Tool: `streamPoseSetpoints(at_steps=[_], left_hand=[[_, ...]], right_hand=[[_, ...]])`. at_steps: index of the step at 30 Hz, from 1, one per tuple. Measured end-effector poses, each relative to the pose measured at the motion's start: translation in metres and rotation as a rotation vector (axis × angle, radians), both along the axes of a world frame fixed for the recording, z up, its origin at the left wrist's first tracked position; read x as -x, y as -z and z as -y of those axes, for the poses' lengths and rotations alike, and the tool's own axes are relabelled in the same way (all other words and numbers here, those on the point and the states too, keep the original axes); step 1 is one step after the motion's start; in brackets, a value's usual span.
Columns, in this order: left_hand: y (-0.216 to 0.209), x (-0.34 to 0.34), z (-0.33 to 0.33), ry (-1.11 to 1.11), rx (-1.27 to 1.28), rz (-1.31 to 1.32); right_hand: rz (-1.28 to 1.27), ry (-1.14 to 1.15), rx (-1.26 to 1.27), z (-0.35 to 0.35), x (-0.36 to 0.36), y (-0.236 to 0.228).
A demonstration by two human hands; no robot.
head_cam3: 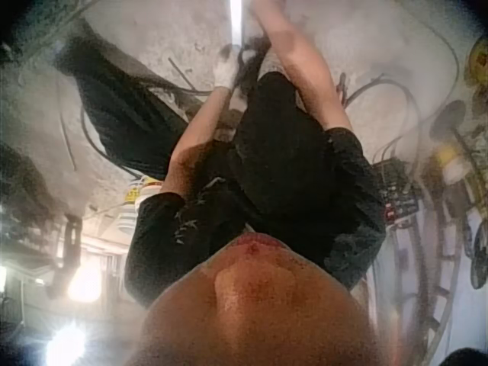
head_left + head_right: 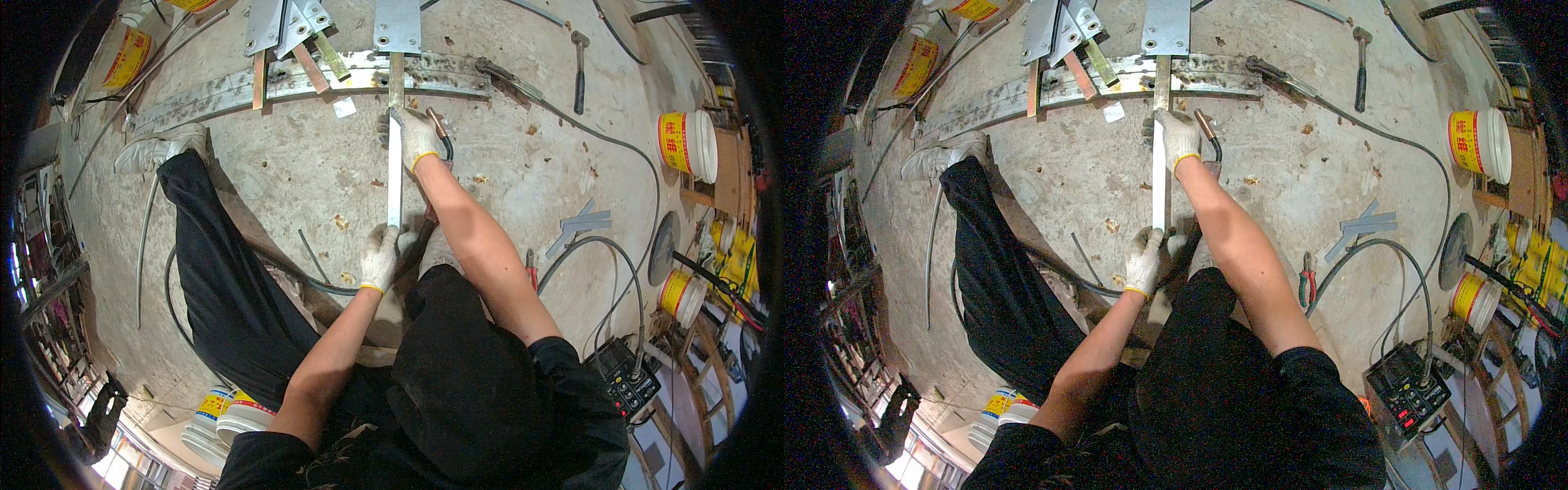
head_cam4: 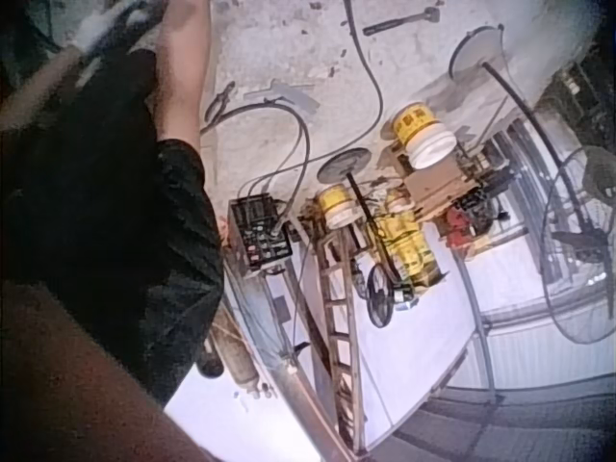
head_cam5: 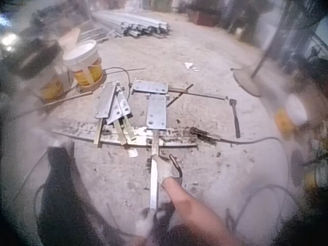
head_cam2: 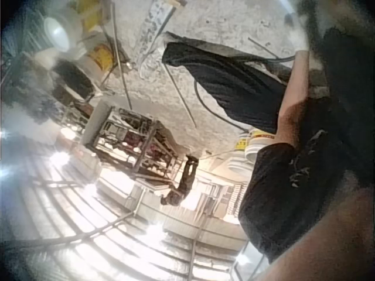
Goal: The person sits on the floor and welds a metal bar to a larger metal frame using a welding torch. They adjust the metal pieces and the welding machine settings during the process.
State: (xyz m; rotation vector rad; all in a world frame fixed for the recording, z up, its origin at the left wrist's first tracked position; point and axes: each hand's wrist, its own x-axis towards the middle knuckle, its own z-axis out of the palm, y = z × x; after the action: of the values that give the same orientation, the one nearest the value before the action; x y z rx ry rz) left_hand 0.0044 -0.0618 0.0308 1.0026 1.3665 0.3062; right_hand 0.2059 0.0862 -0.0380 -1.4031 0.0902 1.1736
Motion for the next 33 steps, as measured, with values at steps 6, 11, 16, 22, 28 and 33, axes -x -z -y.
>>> streamPoseSetpoints(at_steps=[6, 11, 16, 22, 28, 33], left_hand=[[0.007, 0.004, 0.003, -0.031, 0.017, 0.035], [0.045, 0.015, 0.016, -0.025, -0.067, -0.005], [0.011, -0.001, 0.007, 0.040, -0.081, -0.087], [0.020, 0.011, 0.004, 0.025, -0.034, 0.090], [0.037, 0.012, 0.011, -0.060, -0.034, 0.139], [0.025, 0.005, 0.012, -0.057, -0.048, 0.087]], right_hand=[[1.041, -0.219, 0.203, 0.041, -0.001, -0.040], [1.220, -0.688, 0.668, 0.119, 0.005, -0.057], [1.093, -0.743, 0.805, 0.144, 0.009, -0.036], [0.805, -0.479, 0.595, 0.158, 0.003, -0.038], [0.205, -0.017, 0.064, 0.193, -0.002, -0.050], [-0.256, 0.141, -0.071, 0.207, -0.020, -0.042]])
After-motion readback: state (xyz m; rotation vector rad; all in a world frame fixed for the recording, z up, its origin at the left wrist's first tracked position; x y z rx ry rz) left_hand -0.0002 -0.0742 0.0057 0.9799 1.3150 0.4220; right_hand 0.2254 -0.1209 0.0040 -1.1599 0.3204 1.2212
